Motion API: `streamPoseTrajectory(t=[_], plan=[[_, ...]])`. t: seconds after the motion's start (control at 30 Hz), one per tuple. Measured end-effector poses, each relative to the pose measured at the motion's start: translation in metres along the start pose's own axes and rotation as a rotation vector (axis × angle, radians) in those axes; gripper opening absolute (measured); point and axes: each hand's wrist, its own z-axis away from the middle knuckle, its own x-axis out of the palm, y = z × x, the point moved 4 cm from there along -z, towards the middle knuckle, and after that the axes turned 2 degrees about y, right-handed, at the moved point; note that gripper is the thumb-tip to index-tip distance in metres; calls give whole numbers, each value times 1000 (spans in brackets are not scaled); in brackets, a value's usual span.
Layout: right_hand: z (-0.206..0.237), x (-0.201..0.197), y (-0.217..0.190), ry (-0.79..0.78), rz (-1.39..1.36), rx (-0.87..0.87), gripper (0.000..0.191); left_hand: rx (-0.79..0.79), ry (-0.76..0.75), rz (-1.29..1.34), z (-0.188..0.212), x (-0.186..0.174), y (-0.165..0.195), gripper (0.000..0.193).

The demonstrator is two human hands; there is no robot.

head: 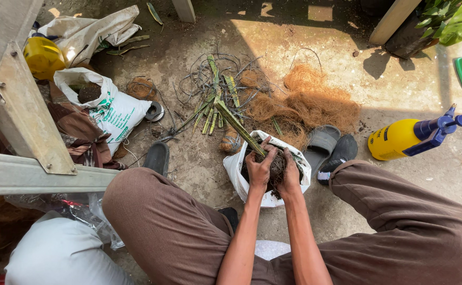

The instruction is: The person sits on the ground and pots a snake plant cutting. They wrap the root ball with coconut coir fiber, secure it with wire, place it into a white bag filled with soil, and press soil around the base of the plant by hand.

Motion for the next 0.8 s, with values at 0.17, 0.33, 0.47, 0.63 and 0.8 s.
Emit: streamPoseTrajectory(t=[0.17,0.33,0.47,0.63,0.8], plan=[[5,5,-3,-30,83,-3,46,10,-57,-35,4,-1,5,43],[2,-2,-2,-112,312,-129,52,191,-155,-92,4,2,15,26],[6,0,-2,-154,337,-213,52,263,-178,-127,4,-1,13,35],[11,5,-13,-7,371,-337,47,38,-47,-65,1,-1,1,49],[18,5,-23,173,820,-609,47,-125,-122,35,10,10,-5,43]])
